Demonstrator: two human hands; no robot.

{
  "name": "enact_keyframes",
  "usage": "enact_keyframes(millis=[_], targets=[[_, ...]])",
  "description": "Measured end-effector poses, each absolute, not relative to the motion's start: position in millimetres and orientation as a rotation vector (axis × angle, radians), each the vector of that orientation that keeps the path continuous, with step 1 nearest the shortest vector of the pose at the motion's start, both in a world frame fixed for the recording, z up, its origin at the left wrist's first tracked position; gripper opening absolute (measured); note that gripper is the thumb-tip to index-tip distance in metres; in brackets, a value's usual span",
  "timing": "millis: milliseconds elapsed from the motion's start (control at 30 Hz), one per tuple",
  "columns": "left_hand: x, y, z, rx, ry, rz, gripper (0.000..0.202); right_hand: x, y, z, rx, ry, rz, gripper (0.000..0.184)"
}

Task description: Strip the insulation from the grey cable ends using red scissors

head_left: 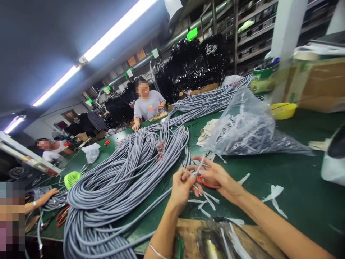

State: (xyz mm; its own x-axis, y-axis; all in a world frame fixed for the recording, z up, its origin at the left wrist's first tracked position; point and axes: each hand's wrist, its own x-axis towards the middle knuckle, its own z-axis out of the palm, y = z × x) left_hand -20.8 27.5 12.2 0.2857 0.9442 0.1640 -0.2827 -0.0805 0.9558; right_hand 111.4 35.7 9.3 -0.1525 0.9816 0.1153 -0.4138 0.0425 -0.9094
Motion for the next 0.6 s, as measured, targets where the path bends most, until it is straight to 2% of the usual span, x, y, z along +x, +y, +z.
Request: enact_keyframes(millis=[100,233,333,600], targets=[[-21.4,28.3,10.9,1.150,0.652,1.139,0.054,108.7,38.6,5.1,-0.640,-0.950,1.609,0.065],[-17.4,27.2,13.5,1.078,0.658,1.186,0.058,105.5,41.1,3.5,-0.812,-0.821,1.422,0.060],[-13.5,25.6,16.4,1.039,0.770,1.264,0.052,103.2,37.5,6.1,-0.848,-0.786,1.345,0.055],[-9.6,28.8,17.8,0.980,1.032,1.359,0.055,94.7,37.7,2.1,-0.911,-0.852,1.112,0.060]])
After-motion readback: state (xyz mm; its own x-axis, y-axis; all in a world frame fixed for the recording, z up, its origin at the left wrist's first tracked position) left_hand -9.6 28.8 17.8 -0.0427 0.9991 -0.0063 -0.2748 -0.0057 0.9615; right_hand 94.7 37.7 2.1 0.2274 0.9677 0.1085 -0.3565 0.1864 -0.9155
